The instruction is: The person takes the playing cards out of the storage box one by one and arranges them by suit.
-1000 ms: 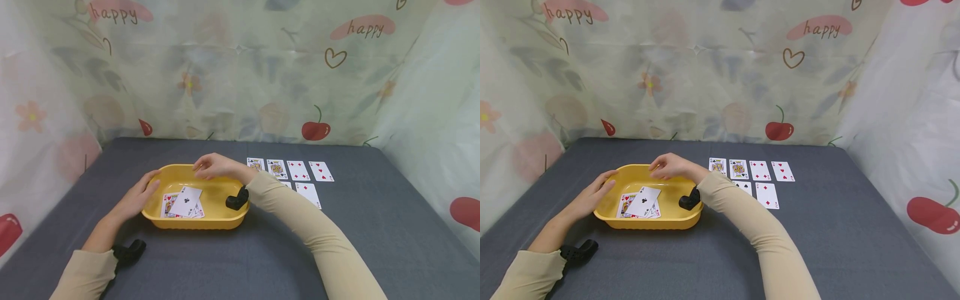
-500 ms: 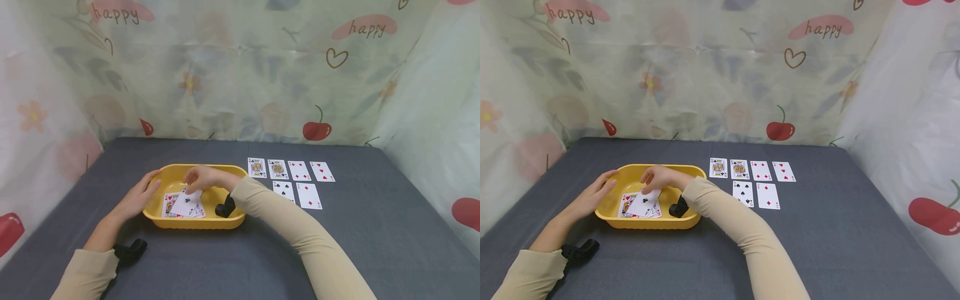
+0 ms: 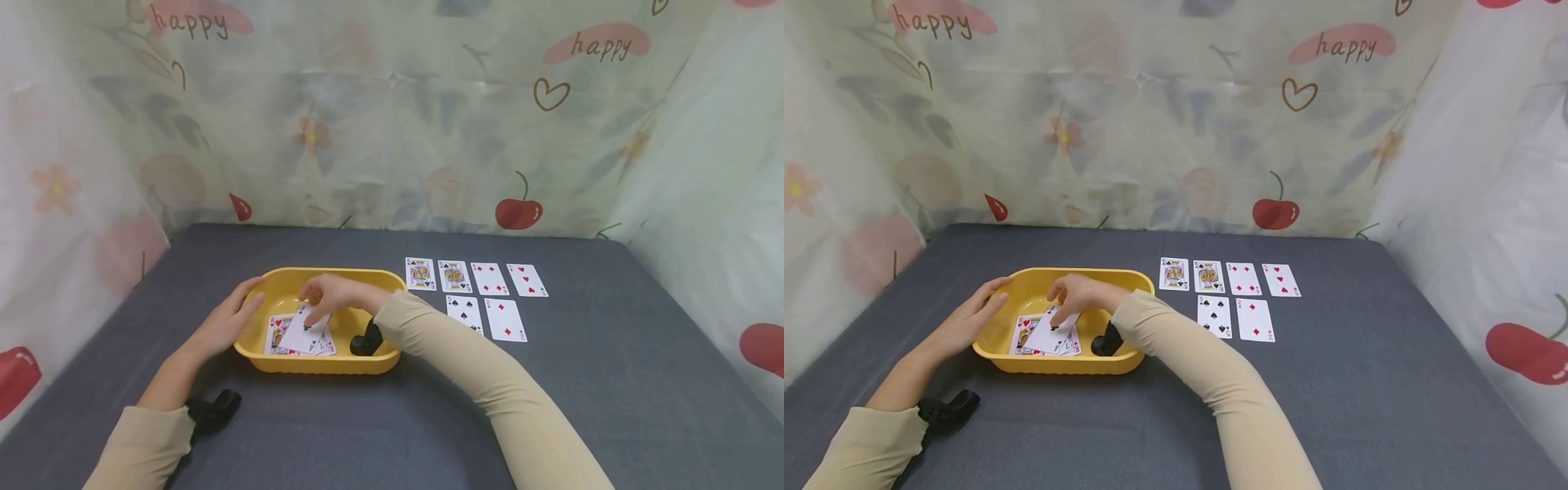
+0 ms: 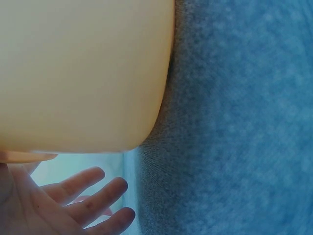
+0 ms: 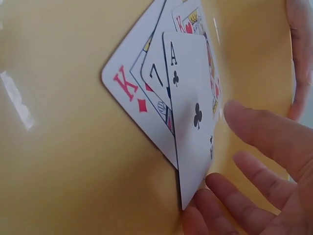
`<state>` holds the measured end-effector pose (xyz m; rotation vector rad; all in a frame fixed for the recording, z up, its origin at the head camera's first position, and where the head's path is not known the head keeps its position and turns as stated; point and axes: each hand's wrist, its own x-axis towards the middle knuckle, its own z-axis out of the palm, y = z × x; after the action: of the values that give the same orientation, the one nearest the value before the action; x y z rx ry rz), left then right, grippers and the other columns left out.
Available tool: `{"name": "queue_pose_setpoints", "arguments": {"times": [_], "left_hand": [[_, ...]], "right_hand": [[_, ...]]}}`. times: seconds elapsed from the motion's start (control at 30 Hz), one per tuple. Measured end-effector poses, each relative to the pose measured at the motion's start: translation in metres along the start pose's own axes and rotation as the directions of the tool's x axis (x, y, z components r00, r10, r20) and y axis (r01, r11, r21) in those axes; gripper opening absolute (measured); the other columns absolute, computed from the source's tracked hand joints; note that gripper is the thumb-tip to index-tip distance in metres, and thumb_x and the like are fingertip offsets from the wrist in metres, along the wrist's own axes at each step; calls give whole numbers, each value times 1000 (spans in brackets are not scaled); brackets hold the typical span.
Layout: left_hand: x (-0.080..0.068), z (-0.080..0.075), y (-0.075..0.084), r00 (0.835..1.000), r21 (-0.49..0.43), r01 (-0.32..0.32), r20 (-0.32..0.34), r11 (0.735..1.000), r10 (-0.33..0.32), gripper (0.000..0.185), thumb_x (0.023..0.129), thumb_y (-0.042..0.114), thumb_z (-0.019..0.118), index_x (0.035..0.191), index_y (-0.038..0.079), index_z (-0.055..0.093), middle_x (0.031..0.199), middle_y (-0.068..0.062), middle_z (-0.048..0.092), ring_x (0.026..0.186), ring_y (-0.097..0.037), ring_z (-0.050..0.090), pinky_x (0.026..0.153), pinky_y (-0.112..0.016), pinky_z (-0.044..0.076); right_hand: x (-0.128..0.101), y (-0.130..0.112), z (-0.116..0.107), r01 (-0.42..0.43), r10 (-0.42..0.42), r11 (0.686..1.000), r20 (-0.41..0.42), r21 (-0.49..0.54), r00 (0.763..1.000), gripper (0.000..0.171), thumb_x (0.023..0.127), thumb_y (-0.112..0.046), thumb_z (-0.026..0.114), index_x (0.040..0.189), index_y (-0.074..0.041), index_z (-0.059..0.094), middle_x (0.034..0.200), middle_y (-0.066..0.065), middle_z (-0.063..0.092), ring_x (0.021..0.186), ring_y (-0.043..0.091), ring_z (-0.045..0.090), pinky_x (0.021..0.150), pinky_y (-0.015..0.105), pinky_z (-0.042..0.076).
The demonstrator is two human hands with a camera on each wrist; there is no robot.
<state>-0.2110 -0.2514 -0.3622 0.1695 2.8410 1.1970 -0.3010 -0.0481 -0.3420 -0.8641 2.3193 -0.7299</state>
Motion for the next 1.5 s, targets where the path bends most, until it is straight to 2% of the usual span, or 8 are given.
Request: {"name": "queue_pose_setpoints", "arguments": {"times": [0.2,0.47,0.97,1.1,1.27,1.5], "left_hand": [[0,0,-1,1000,-3,-7,-2,1000,7,60,101,43,30,147,6,20,151,-25,21,137,-45,22,107,-62,21],[0,1,-1,1000,-7,-6,-2,1000,6,60,101,42,30,147,5,20,151,-26,21,137,-45,23,107,-62,22],[0,2,-1,1000,-14,-4,-7,1000,4,61,101,42,30,147,4,19,151,-26,20,138,-45,21,107,-62,21],[1,2,-1,1000,-10,-5,-10,1000,5,61,101,42,30,147,4,19,151,-26,20,138,-45,21,108,-62,21],[0,2,-1,1000,-10,5,-5,1000,-5,61,101,44,30,147,5,19,151,-26,20,137,-45,24,107,-62,22],[0,1,-1,1000,-10,2,-8,1000,-2,61,101,43,30,147,5,19,150,-26,22,136,-45,24,107,-61,22]], "right_hand": [[1,0,4,8,-7,997,9,-75,1000,53,77,-17,76,124,-8,54,127,10,57,114,19,53,94,26,46],[0,-2,8,-4,7,993,29,-114,1000,53,73,-17,80,119,-11,53,114,6,56,97,14,51,78,19,44],[-2,-1,9,-62,67,989,34,-135,997,54,71,-19,81,114,-9,50,102,4,50,90,14,47,73,19,39],[-2,-1,8,-70,75,992,43,-109,996,47,72,-18,81,108,-9,51,96,3,50,83,13,47,67,18,38],[-3,1,2,-19,22,999,79,-38,997,33,76,-12,77,101,-6,57,87,0,53,73,9,49,62,17,40],[-9,3,-13,1,-14,992,103,127,995,29,83,-10,68,109,-5,57,95,3,59,79,9,54,70,21,49]]}}
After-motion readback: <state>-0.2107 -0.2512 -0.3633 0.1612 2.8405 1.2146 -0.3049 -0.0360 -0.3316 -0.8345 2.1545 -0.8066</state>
